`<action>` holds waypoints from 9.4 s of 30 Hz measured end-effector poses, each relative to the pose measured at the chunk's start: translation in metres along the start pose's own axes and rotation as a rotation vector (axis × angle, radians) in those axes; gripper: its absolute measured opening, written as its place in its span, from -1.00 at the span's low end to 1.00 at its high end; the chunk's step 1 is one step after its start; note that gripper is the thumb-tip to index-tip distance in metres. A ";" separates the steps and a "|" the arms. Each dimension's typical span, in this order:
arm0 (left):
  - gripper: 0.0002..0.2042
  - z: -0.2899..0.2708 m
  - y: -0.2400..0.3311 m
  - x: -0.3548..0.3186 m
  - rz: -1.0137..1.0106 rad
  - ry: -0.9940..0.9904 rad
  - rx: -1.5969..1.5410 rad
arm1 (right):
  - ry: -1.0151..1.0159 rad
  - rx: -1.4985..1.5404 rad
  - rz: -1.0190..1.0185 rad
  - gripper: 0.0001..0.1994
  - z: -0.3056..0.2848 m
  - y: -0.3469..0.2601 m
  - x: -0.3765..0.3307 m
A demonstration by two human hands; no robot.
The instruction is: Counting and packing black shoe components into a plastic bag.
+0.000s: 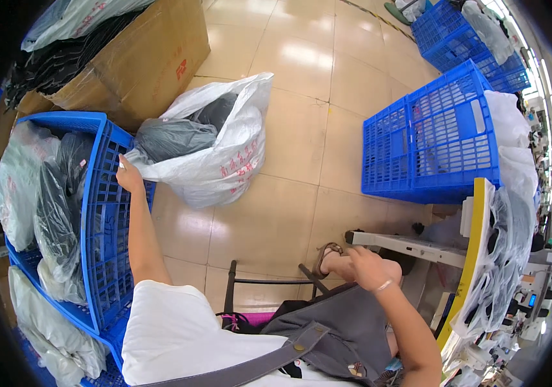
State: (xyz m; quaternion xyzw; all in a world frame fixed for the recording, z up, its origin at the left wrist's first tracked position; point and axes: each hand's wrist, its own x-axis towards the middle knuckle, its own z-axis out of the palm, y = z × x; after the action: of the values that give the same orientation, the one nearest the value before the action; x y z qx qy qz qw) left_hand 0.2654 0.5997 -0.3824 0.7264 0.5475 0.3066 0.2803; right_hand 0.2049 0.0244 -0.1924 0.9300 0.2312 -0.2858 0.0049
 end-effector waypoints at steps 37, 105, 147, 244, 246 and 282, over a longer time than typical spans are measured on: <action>-0.35 0.065 0.111 -0.303 1.110 -0.446 -0.037 | 0.682 0.564 0.879 -0.86 0.171 -0.054 -0.326; -0.73 -0.376 0.476 -0.483 1.923 -0.903 -1.111 | 1.288 2.483 -0.372 -0.62 0.064 -0.009 -0.333; -0.73 -0.324 0.148 -0.544 1.673 -2.834 0.110 | 1.010 0.218 0.444 -0.68 0.151 -0.088 -0.314; -0.83 -0.344 0.235 -0.550 2.054 -1.889 -0.348 | 1.294 0.627 1.105 -0.13 0.200 -0.143 -0.433; -0.85 -0.337 0.217 -0.537 1.379 -2.159 -0.409 | 1.262 0.651 1.139 -0.12 0.193 -0.148 -0.434; -0.39 -0.220 0.202 -0.564 0.340 -2.477 0.017 | 0.658 1.440 0.604 -0.05 0.234 0.013 -0.413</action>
State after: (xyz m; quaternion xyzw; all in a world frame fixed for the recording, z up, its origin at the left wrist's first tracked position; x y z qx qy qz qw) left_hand 0.1063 0.0201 -0.1666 0.5896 -0.1828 -0.5539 0.5587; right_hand -0.2145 -0.1967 -0.1690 0.7637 -0.2760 -0.0642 -0.5800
